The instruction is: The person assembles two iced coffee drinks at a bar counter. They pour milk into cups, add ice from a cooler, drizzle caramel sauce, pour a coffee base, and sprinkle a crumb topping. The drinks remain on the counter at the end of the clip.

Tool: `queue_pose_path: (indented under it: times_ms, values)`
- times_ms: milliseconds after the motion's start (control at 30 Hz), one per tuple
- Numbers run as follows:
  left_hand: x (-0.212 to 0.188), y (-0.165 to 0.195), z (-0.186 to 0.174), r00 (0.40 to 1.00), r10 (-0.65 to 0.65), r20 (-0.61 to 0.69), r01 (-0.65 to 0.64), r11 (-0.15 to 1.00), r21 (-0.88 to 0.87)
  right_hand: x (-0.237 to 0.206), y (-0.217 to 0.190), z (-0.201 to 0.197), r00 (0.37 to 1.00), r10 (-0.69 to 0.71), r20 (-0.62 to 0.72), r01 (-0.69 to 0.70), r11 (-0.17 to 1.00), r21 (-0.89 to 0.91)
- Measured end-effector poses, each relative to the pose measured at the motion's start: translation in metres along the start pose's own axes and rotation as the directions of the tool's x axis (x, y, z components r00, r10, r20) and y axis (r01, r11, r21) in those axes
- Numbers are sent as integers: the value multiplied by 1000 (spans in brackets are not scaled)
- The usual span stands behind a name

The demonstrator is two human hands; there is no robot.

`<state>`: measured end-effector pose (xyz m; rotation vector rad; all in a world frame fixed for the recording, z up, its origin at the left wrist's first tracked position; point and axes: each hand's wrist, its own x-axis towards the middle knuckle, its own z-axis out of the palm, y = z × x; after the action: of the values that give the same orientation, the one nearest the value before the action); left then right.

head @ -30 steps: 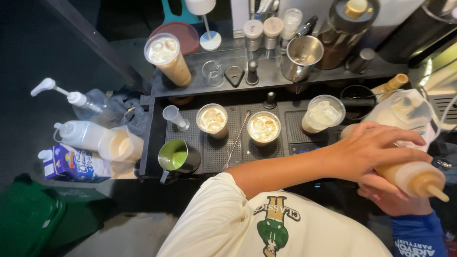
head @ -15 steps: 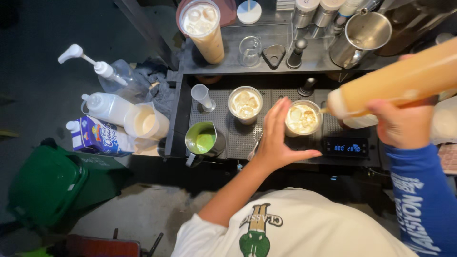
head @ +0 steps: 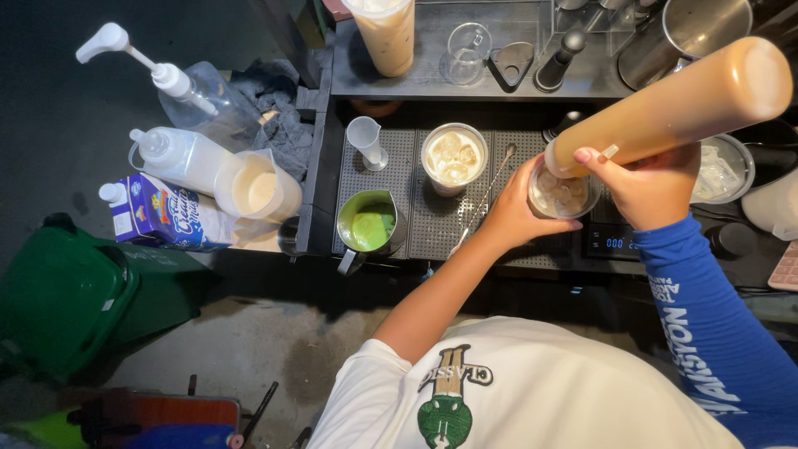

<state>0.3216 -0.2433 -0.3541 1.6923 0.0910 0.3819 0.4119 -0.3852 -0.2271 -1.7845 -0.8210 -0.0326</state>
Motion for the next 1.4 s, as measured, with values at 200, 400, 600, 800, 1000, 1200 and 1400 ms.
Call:
queue_pose_path:
  times_ms: [200,400,600,800,1000,1200,1400]
  values:
    - [3,6,1,1000,-28,5,28,999,24,-2,-6,6,998,-9,-58,6,999,-45]
    - [3,10,1,1000,0,-12,1,999,39,1,-13,11,995,13,-96,-16,999,-35]
    - [3,9,2,1000,0,-16,0,1000,17,3,-14,15,991,1,-133,-3,1000,-15]
    - [4,8,5,1000,-12,-19,10,995,-96,0,-24,20,996,32,-89,-28,999,43]
    - [4,8,7,1000,-18,-15,19,999,50,-4,-40,-2,994,90,62,-85,993,-77]
    - [3,-1,6,1000,25,-9,-25,999,30,1,-43,-26,989,70,129,-34,963,-267]
    - [2,-6,10,998,47,-33,-45,997,59,7,-40,-36,991,3,137,51,918,-392]
